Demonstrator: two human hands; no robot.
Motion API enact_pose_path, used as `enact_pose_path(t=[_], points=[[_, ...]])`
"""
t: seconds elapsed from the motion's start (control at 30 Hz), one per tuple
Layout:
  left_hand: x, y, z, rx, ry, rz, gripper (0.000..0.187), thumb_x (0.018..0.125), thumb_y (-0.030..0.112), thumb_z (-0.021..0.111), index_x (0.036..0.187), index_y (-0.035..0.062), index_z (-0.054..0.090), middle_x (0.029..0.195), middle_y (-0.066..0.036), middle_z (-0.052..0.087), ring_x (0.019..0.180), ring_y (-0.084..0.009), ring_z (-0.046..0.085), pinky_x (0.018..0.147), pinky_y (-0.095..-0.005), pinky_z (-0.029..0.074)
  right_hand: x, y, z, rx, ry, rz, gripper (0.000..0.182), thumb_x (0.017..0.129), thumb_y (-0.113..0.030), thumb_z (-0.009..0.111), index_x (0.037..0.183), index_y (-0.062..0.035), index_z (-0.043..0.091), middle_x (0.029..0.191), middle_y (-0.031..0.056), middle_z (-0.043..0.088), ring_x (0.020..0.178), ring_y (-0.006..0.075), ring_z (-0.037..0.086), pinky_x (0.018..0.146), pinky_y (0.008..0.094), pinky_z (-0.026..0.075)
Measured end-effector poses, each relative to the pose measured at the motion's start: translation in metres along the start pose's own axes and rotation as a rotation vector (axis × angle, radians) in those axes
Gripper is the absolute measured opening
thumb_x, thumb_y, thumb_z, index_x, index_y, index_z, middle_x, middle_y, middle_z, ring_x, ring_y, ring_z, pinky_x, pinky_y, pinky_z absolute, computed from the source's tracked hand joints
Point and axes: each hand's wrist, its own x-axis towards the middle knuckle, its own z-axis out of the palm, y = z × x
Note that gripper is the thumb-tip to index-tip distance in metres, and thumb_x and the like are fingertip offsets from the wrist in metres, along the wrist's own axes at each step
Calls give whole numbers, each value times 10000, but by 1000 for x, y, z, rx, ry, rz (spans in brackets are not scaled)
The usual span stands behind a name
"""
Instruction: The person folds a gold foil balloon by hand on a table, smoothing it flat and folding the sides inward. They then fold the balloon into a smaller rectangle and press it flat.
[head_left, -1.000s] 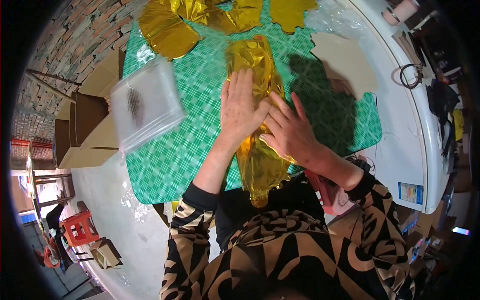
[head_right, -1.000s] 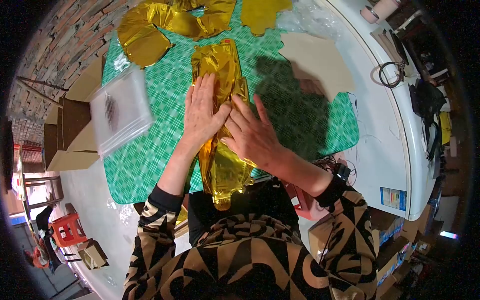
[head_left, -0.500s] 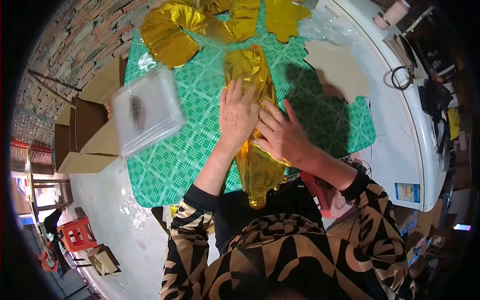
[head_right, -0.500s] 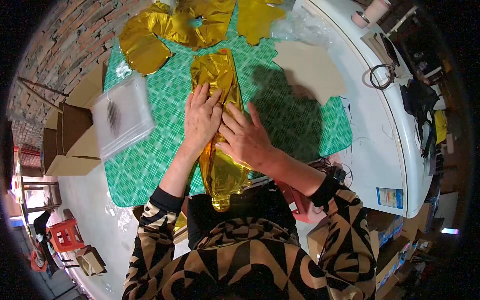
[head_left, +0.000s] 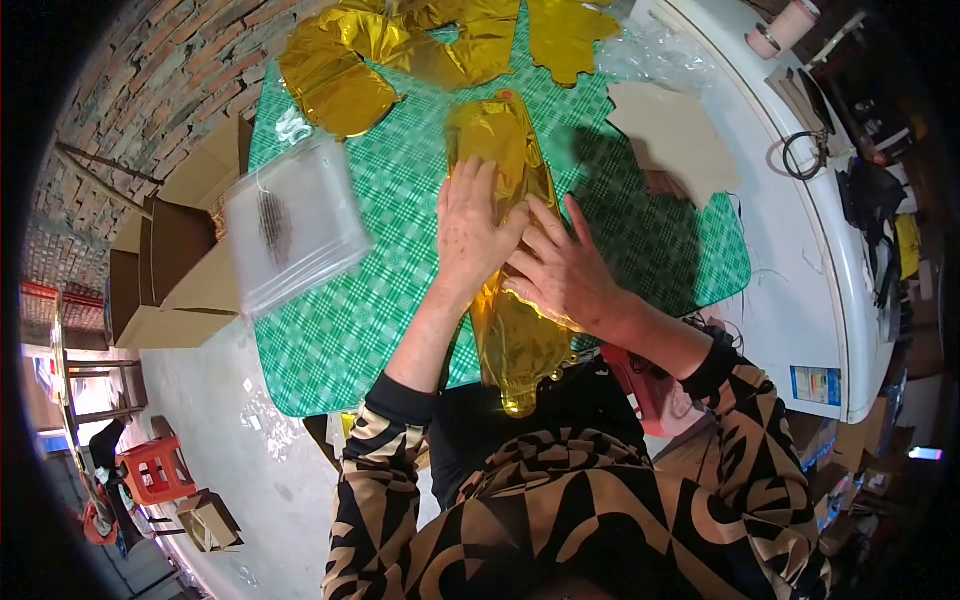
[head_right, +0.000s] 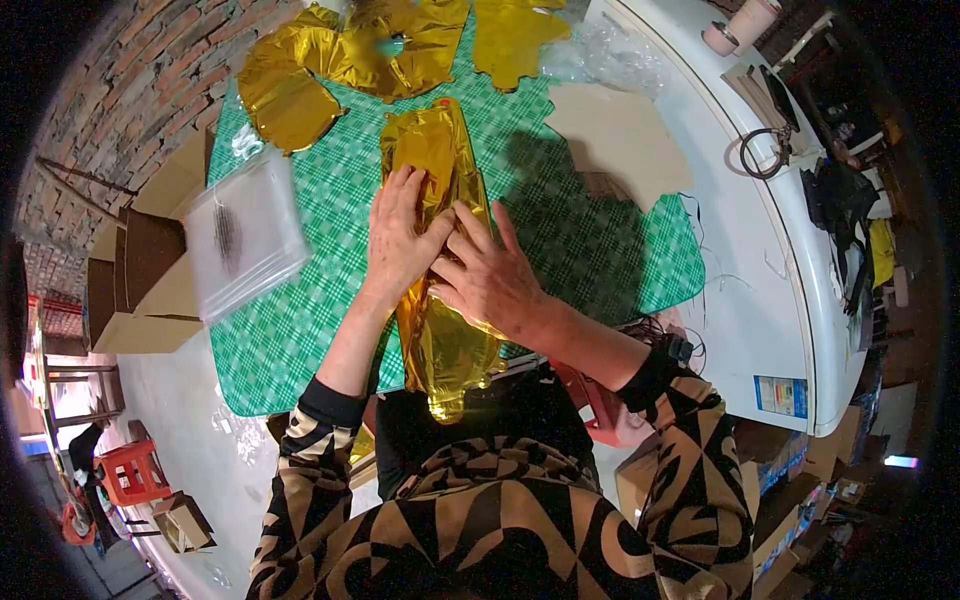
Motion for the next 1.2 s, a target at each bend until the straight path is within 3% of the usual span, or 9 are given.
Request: enact_pose_path(t=[0.2,0.4,0.5,0.8,0.9,1.03,1.2], points=[[2,-6,3,16,-26,-4,513,1038,196,545,1497,-29,595,1661,-270,439,1601,-411,317,1327,-501,205,11,1,14,25,64,-40,433,913,-384,788,1226,-86,785,1408,132,658,1516,393,434,1249,721,198],[2,-2,-2,-52,6,-8,417,1029,121,534,1385,-43,679,1613,-272,505,1556,-451,378,1302,-516,275,12,1,17,51,49,-40,506,878,-365,797,1235,-8,765,1418,173,663,1511,385,458,1255,713,204],[2,-8,5,-108,96,11,346,980,88,601,1281,-46,707,1523,-320,550,1462,-509,460,1263,-569,314,14,1,17,62,52,-28,531,853,-351,810,1230,19,752,1415,194,658,1505,385,464,1258,707,216],[2,2,0,-176,86,-95,523,934,210,727,1386,-41,649,1572,-322,510,1479,-495,459,1248,-543,348,12,3,22,87,43,-39,501,801,-326,850,1168,4,768,1311,163,671,1423,382,519,1263,714,223],[2,2,-3,-150,59,-124,528,971,190,698,1442,-35,616,1634,-263,475,1510,-427,458,1235,-475,404,14,0,19,70,70,-46,459,800,-320,843,1133,-9,786,1318,152,669,1426,379,518,1258,708,231],[3,-9,4,-283,93,-142,476,992,158,632,1429,-29,633,1591,-294,509,1492,-474,456,1250,-504,365,20,-3,17,30,78,-55,420,816,-307,817,1125,-23,797,1357,153,663,1444,377,509,1238,694,261],[6,-9,0,-492,104,-237,461,1079,155,522,1502,-20,583,1619,-274,493,1522,-419,451,1264,-450,353,25,-5,7,32,90,-34,553,846,-311,798,1286,18,729,1426,191,641,1457,379,502,1239,658,277]])
